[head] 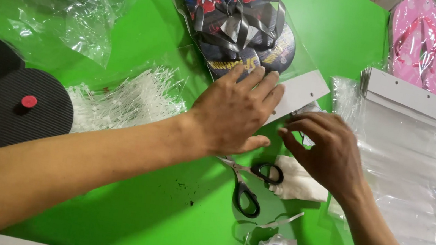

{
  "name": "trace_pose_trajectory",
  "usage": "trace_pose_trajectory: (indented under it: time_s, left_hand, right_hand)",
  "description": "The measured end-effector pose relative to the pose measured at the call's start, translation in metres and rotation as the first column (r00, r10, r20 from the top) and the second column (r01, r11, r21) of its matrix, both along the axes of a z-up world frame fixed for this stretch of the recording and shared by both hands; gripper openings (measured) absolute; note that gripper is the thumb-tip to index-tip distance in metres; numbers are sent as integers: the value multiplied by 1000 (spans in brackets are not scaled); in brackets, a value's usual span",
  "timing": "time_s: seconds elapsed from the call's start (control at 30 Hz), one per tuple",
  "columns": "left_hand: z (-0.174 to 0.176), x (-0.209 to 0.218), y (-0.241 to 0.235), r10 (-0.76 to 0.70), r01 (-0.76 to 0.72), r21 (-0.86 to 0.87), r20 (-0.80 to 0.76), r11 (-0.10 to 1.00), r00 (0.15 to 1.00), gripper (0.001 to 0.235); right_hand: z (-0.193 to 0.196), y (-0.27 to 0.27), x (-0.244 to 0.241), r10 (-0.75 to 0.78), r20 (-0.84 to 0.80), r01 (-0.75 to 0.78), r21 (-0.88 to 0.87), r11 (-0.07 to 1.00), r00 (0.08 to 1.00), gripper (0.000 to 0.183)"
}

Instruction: Trimming excess plastic material from sandal straps and soles using scissors and packaging them into bags.

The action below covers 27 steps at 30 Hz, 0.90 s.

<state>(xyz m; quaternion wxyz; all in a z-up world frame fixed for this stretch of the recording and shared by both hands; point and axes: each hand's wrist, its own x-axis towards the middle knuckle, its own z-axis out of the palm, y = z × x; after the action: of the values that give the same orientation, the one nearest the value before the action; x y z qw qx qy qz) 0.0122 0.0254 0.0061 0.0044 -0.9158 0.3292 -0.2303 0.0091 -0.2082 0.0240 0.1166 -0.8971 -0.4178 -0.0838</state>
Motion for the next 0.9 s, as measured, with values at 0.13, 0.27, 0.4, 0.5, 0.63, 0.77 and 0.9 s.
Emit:
trace_pose_trajectory:
  time_s: [0.13,0.27,0.4,0.5,0.63,0.77,0.9]
  left_hand:
    - [-17,-4,0,-31,31,-5,-106,1000,994,79]
    - [-29,-8,3,-20,46,111,-228,993,973,63]
    - [-35,-6,8,-52,91,156,-234,984,971,43]
    - [-32,-10,12,-94,115,164,-131,980,987,29]
    - [-28,-12,17,-143,158,147,-111,976,984,19]
    - [-18,-10,17,-144,139,123,37,983,989,18]
    - [2,-6,20,-164,170,-46,115,984,980,16]
  right_hand:
    - [-6,-15,12,-163,310,191,-63,980,937,49]
    - [-15,-9,28,-72,191,115,-227,967,979,73]
    - [-17,-1,36,43,176,2,-250,968,984,54]
    - [-19,0,41,38,152,-6,-207,978,988,61]
    - [-23,0,44,13,142,16,-201,979,990,62]
    - [-27,16,47,8,215,17,-118,993,977,54]
    - [-38,27,65,-41,269,68,-91,994,962,16]
